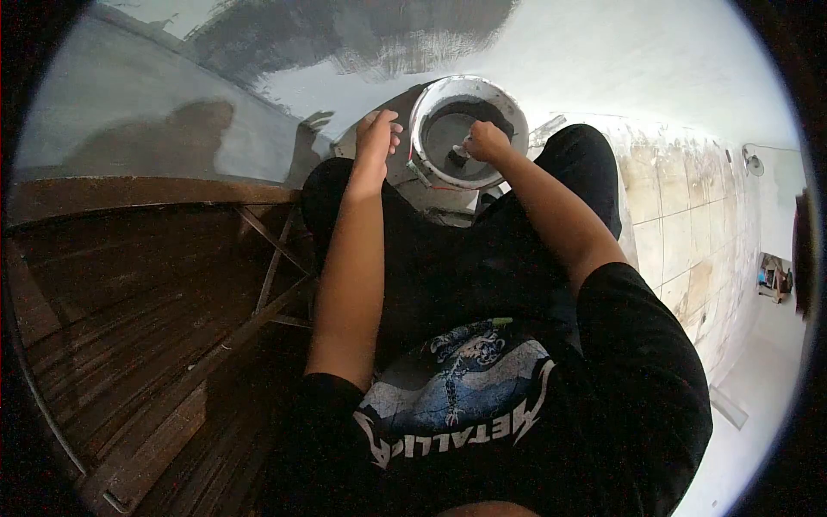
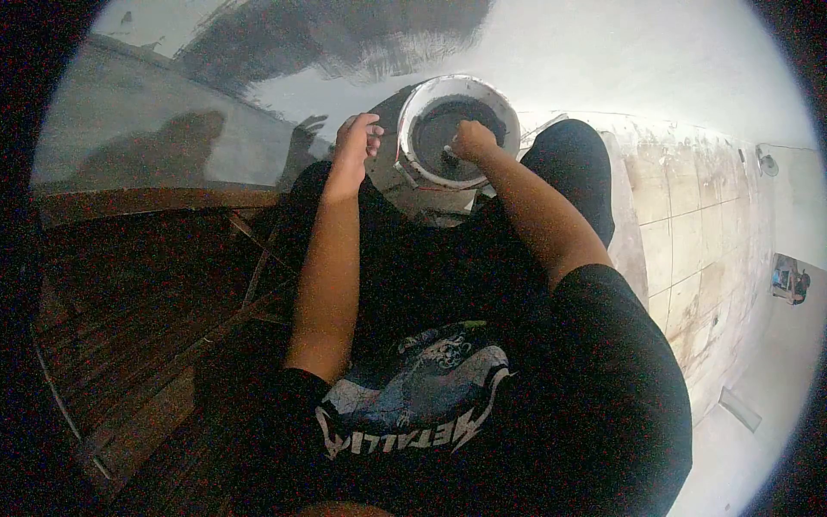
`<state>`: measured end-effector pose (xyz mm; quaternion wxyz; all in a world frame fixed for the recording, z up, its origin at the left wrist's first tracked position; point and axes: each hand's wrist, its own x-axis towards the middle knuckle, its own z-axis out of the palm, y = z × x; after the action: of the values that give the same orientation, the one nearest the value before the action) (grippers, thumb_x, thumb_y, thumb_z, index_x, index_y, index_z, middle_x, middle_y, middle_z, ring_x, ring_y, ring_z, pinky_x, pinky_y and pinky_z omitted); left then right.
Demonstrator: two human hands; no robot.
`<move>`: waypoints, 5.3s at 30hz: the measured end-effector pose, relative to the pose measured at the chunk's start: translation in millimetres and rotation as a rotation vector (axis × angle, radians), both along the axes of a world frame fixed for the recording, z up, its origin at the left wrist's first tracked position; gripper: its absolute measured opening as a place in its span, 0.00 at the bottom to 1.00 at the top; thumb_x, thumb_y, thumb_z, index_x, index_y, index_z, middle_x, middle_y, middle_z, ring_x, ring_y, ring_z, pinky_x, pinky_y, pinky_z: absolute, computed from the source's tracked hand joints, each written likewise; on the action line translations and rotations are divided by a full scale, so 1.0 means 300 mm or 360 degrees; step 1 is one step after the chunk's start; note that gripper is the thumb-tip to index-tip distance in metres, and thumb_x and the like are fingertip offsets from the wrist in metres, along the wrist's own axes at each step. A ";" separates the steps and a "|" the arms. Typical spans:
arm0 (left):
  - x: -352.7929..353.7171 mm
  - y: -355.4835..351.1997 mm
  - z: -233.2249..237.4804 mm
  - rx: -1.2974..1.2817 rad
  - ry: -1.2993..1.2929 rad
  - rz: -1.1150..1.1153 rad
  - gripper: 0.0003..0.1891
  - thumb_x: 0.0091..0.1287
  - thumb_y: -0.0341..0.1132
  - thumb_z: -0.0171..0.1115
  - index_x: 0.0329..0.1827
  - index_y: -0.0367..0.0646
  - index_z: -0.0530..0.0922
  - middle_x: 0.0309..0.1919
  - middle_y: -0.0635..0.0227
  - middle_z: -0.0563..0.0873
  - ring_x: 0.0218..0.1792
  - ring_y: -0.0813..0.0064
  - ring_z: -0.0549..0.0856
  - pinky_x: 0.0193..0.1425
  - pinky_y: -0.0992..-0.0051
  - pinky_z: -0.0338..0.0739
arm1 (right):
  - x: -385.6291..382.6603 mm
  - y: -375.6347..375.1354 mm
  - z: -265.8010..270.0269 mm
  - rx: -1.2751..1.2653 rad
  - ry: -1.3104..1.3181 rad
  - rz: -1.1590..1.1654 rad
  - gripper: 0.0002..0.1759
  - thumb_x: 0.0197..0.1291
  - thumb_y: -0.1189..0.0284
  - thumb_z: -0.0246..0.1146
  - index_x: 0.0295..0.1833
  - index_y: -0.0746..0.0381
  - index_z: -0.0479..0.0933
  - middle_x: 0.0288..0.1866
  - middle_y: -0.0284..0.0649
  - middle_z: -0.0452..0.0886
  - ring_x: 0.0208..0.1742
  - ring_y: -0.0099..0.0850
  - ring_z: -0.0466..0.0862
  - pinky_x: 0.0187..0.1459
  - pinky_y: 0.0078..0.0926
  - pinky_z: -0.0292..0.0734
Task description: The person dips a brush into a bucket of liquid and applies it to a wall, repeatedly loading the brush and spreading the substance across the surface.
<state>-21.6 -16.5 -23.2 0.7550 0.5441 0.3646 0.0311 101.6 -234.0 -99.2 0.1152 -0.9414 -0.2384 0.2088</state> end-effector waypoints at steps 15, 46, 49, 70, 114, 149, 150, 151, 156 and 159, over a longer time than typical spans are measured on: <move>0.008 -0.006 0.009 0.0001 0.0054 0.0010 0.14 0.59 0.40 0.62 0.43 0.42 0.76 0.26 0.69 0.80 0.18 0.81 0.74 0.20 0.80 0.66 | 0.057 -0.043 0.093 0.0032 -0.0063 -0.0252 0.18 0.52 0.62 0.64 0.38 0.68 0.80 0.38 0.56 0.83 0.41 0.50 0.84 0.44 0.42 0.79; 0.110 -0.282 0.070 -0.0215 0.0408 -0.1249 0.37 0.66 0.56 0.56 0.70 0.39 0.62 0.66 0.61 0.69 0.67 0.62 0.66 0.70 0.55 0.56 | -0.176 -0.125 0.270 0.1127 0.1683 -0.0675 0.09 0.57 0.73 0.64 0.40 0.67 0.82 0.31 0.43 0.83 0.27 0.30 0.83 0.23 0.28 0.78; 0.089 -0.299 0.089 -0.0269 0.0300 -0.1000 0.28 0.65 0.42 0.63 0.64 0.39 0.68 0.59 0.62 0.75 0.60 0.63 0.73 0.63 0.57 0.67 | -0.191 -0.141 0.321 0.1047 0.1452 -0.0589 0.08 0.54 0.71 0.67 0.37 0.65 0.82 0.27 0.40 0.82 0.24 0.28 0.82 0.21 0.24 0.77; -0.150 0.039 0.065 -0.0525 -0.0408 0.0186 0.05 0.70 0.34 0.50 0.42 0.45 0.68 0.24 0.68 0.72 0.21 0.75 0.72 0.24 0.73 0.69 | -0.096 -0.207 0.270 0.1038 0.0614 -0.0155 0.17 0.51 0.64 0.71 0.30 0.67 0.78 0.25 0.42 0.80 0.28 0.30 0.80 0.33 0.30 0.73; -0.105 0.081 0.086 -0.0186 -0.0469 0.0530 0.10 0.72 0.42 0.48 0.34 0.47 0.68 0.14 0.74 0.65 0.09 0.81 0.63 0.11 0.77 0.56 | -0.149 -0.145 0.225 0.0936 0.0786 -0.0264 0.15 0.53 0.68 0.69 0.39 0.67 0.73 0.29 0.37 0.77 0.28 0.24 0.76 0.31 0.24 0.72; -0.022 -0.003 0.133 -0.0210 -0.0205 0.0432 0.11 0.70 0.43 0.51 0.39 0.44 0.72 0.13 0.77 0.64 0.08 0.84 0.60 0.09 0.79 0.51 | -0.080 -0.171 0.268 0.0497 0.0467 -0.0205 0.29 0.47 0.59 0.68 0.44 0.75 0.75 0.43 0.65 0.80 0.49 0.57 0.81 0.52 0.43 0.75; -0.008 -0.003 0.138 -0.0160 -0.0254 0.0418 0.11 0.70 0.43 0.51 0.39 0.43 0.72 0.13 0.77 0.64 0.08 0.84 0.60 0.09 0.79 0.51 | -0.084 -0.167 0.284 0.0521 0.0471 -0.0178 0.29 0.48 0.59 0.68 0.45 0.75 0.75 0.44 0.65 0.80 0.50 0.57 0.80 0.52 0.43 0.75; -0.004 -0.004 0.136 -0.0115 -0.0298 0.0407 0.12 0.70 0.43 0.51 0.39 0.43 0.72 0.13 0.77 0.64 0.08 0.84 0.59 0.09 0.79 0.51 | -0.086 -0.167 0.305 0.0539 0.0479 -0.0150 0.29 0.48 0.59 0.68 0.45 0.75 0.75 0.44 0.65 0.80 0.50 0.57 0.80 0.52 0.43 0.75; 0.008 0.037 0.091 -0.0199 -0.0074 0.0326 0.10 0.71 0.41 0.50 0.40 0.44 0.71 0.14 0.76 0.65 0.08 0.84 0.59 0.11 0.79 0.50 | -0.089 -0.164 0.301 0.0507 0.0460 -0.0107 0.28 0.49 0.58 0.68 0.45 0.73 0.74 0.42 0.61 0.80 0.49 0.53 0.81 0.50 0.42 0.75; -0.019 0.000 0.131 -0.0223 -0.0060 0.0407 0.11 0.70 0.42 0.51 0.37 0.44 0.73 0.13 0.77 0.65 0.09 0.85 0.60 0.10 0.81 0.50 | -0.084 -0.163 0.257 0.0533 0.0347 -0.0102 0.26 0.49 0.58 0.70 0.41 0.70 0.74 0.35 0.53 0.81 0.41 0.45 0.83 0.43 0.37 0.76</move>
<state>-27.2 -16.5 16.0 0.7878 0.4384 0.4179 0.1117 76.3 -282.9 -22.2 0.3019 -0.8880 -0.2259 0.2631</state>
